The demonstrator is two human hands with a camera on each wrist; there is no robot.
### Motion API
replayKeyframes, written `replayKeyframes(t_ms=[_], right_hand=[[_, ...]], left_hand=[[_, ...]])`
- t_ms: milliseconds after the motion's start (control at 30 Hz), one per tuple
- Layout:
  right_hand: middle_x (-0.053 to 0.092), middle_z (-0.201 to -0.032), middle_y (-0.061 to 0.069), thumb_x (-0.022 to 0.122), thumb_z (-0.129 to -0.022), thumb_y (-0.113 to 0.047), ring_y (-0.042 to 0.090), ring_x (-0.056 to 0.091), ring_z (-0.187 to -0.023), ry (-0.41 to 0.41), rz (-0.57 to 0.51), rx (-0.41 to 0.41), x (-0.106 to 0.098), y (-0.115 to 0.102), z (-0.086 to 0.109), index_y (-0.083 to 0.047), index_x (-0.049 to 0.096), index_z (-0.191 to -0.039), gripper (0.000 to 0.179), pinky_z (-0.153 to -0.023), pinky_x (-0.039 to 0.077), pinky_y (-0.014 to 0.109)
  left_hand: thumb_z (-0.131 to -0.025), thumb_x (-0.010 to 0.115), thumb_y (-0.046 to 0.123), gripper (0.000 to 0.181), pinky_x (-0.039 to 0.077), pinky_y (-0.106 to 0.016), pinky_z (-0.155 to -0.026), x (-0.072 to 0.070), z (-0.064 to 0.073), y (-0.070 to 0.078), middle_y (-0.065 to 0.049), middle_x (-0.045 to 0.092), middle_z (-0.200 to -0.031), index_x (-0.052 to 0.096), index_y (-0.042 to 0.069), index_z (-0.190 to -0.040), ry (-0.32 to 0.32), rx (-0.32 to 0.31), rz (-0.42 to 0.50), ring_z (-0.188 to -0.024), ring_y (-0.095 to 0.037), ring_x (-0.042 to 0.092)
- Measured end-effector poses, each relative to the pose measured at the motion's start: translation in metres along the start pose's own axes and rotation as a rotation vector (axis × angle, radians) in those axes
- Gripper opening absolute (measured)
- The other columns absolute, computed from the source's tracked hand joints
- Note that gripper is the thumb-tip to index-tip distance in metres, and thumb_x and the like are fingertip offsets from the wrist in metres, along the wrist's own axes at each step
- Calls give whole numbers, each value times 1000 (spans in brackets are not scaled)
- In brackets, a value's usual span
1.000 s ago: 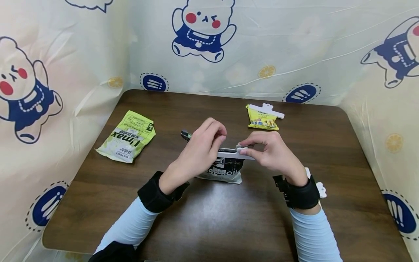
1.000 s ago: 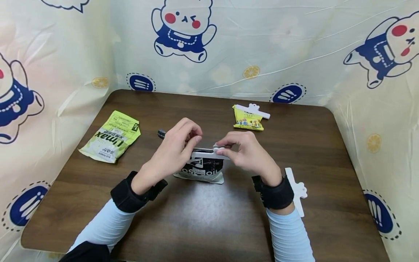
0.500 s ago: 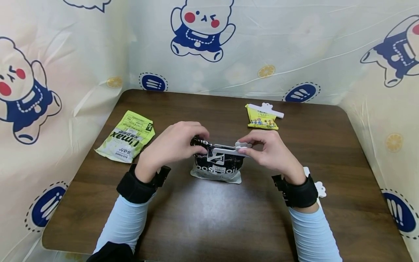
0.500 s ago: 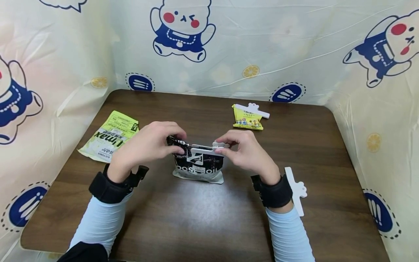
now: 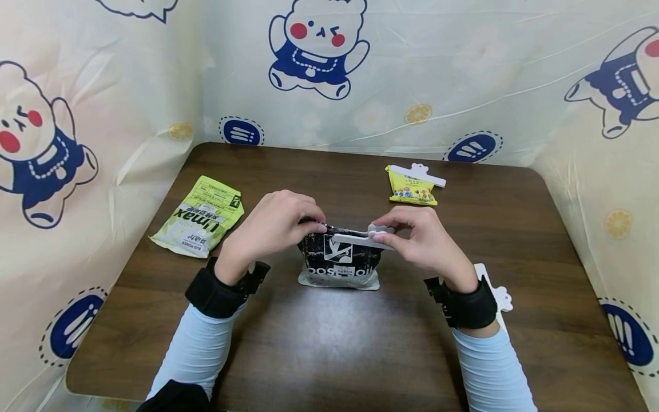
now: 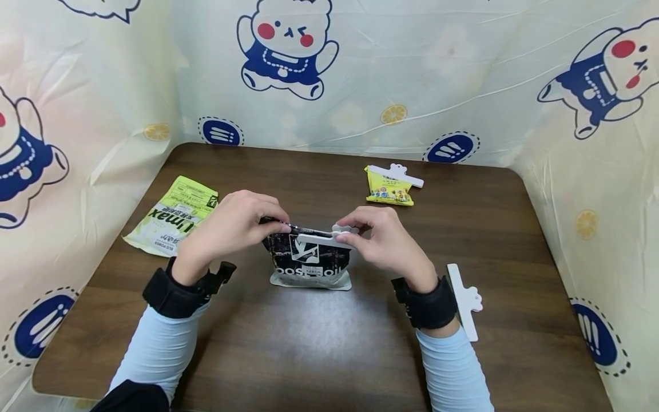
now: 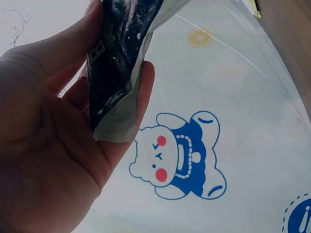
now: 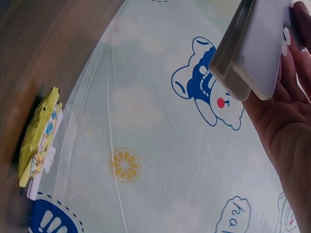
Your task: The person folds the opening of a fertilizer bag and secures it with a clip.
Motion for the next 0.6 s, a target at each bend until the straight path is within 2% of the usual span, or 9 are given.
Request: replayKeyframes(t_ms=[267,433,600], right_hand=[[78,-87,6,86,-85,-5,17,65,-74,52,-15,-12,3,-1,-2,-7,82,-101,16,-64,59,34],[79,-89,7,86,-85,-4,16,65,-74,77,-2,14,2,-1,-3,-6,82,-101,17,-65,59,36],[78,-88,7,86,-85,-4,17,64,-73,84,-9,32,2,1,-3,-6,81,-101,17,-65,58,35]], left_hand=[[-93,80,15,5,56,-39,-68,8,-4,4,0,78,-86,82,11,-90,37,19,48,-76,-15,68],[-95,77,10,4,57,-40,-70,11,-6,6,-4,77,-86,81,9,-93,55,-3,78,-76,-17,68],[-94,77,6,8,58,-40,-73,13,-8,5,-5,77,-89,74,9,-101,63,-48,183,-78,-16,68]])
Point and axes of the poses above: each hand's wrist, its own z-axis away from the middle knuckle, its own x-axis out of the palm, y = z × x, the point moved 4 cm from there along -z, towards the middle knuckle
